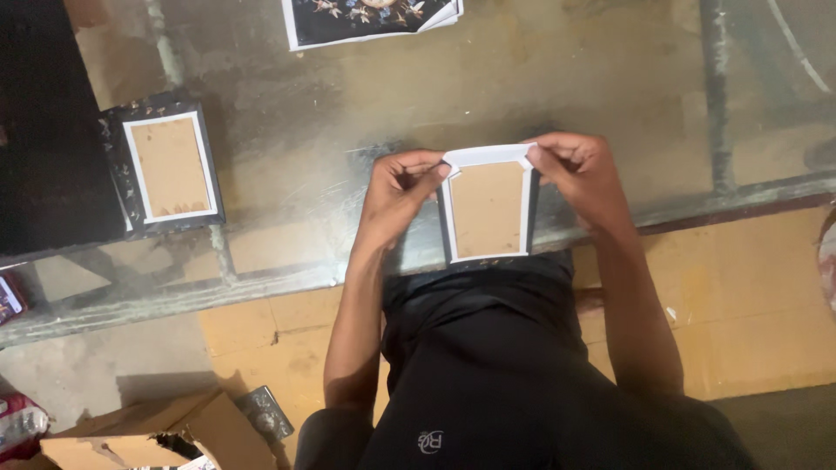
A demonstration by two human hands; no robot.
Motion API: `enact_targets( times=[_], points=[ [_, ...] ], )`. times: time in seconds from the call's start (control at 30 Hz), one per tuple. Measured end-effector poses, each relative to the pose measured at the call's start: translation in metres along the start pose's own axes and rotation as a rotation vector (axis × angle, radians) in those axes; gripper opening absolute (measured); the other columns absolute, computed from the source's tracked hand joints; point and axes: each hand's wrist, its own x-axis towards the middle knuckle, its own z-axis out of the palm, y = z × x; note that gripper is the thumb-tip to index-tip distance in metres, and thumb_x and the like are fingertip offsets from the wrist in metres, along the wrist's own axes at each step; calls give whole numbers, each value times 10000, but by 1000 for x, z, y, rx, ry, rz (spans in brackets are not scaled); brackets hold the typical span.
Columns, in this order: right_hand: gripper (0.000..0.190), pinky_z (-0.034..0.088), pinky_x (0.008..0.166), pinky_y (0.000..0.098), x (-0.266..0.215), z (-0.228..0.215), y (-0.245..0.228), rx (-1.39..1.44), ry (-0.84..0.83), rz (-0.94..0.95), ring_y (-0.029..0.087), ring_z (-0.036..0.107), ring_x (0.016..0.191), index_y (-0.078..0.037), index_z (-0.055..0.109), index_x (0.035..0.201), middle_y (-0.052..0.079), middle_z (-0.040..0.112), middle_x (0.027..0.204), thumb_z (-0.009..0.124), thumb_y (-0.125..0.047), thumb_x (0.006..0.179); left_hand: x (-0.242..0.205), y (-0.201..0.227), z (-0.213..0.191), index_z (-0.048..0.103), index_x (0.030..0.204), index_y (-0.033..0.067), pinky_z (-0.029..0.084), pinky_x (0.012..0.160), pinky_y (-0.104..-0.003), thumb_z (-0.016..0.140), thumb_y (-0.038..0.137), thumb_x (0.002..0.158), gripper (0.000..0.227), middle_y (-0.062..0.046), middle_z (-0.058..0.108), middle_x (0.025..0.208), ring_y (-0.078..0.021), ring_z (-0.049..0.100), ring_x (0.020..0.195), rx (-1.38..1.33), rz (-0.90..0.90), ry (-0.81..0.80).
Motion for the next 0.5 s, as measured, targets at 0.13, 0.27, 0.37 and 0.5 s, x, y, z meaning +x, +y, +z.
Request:
enact_targets(
  times=[0.13, 0.27, 0.37, 0.5],
  points=[
    [168, 539, 741, 205, 4, 10, -2, 22, 31, -24, 71, 696, 843, 62, 727, 1121, 93, 778, 995, 690, -67, 1020, 3, -1, 2, 777, 1054, -15, 523, 704, -222, 729, 59, 964, 126, -57, 794, 931, -62, 678, 794, 8, 25, 47],
    [165, 555, 777, 213, 6, 15, 0, 44, 41, -82, 76, 707, 857, 72, 723, 1110, 95, 784, 1008, 711, -47, 996, 6, -4, 3, 773, 1047, -22, 546, 754, -215, 731, 35, 956, 115, -64, 796, 941, -69, 701, 829, -18, 92, 33],
    [176, 556, 744, 224, 11, 10, 7, -16, 35, -52, 86, 715, 840, 68, 727, 1122, 101, 789, 1007, 709, -46, 989, 7, 1, 2, 770, 1051, -23, 552, 712, -225, 741, 32, 936, 131, -61, 796, 920, -83, 706, 801, 75, 46, 33],
    [242, 573, 848, 242, 21, -6, 14, 85, -117, 50, 99, 708, 962, 56, 701, 1204, 106, 755, 1115, 698, -40, 982, 6, 13, -20, 711, 1145, -22, 580, 816, -238, 733, 14, 897, 251, -46, 771, 1013, -75, 715, 912, 88, 64, -218]
  ],
)
